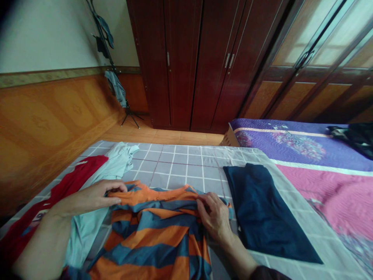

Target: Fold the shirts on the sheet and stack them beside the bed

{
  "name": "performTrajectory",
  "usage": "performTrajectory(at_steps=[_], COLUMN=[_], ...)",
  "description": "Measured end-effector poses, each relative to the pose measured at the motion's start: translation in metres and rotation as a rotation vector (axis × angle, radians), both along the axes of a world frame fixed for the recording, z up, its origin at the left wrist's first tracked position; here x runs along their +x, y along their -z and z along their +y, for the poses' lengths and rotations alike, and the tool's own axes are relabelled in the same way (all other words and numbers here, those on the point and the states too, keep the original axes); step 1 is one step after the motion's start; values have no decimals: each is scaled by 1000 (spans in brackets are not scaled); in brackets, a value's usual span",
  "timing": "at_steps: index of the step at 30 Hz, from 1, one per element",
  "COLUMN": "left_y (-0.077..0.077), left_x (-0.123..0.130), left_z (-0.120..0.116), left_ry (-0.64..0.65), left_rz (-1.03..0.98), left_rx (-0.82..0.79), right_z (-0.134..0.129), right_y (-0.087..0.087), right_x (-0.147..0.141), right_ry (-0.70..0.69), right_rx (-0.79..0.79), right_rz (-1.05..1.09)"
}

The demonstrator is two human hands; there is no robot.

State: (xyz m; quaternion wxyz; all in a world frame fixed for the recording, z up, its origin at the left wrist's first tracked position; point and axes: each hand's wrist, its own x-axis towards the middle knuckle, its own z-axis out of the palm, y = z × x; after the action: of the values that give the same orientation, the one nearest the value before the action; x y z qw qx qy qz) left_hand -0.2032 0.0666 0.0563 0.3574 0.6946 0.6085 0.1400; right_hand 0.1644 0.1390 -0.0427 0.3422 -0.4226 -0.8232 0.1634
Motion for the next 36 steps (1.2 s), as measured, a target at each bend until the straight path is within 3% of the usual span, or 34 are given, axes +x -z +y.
performTrajectory(at_steps=[3,10,12,14,16,18,20,23,26,29,32,36], left_y=[-4,9,15,20,26,34,43,58,69,77,80,83], left_x=[2,1,0,-1,-5,-10,-14,-19,-23,-29,-34,-38], left_z=[0,3,3,3,4,8,13,25,35,40,39,39], left_ry=[63,106,95,77,29,-49,-133,-279,-477,-578,-539,-523], left_rz=[-34,-24,-7,34,111,203,266,275,215,173,148,97], left_rx=[-40,-95,-113,-104,-40,62,166,319,497,659,748,695], right_z=[3,6,7,6,0,-12,-28,-54,-70,-73,-67,-52], right_y=[3,0,0,-5,-17,-33,-46,-45,-27,-12,-7,-15], right_x=[0,-2,-1,1,3,1,-5,-21,-35,-39,-36,-25], right_ry=[146,193,216,221,141,-29,-229,-524,-638,-560,-398,-155], right_rx=[-147,-267,-286,-203,33,298,428,346,206,201,238,3], right_rz=[-23,-324,-295,-164,8,105,91,-51,-217,-263,-257,-395])
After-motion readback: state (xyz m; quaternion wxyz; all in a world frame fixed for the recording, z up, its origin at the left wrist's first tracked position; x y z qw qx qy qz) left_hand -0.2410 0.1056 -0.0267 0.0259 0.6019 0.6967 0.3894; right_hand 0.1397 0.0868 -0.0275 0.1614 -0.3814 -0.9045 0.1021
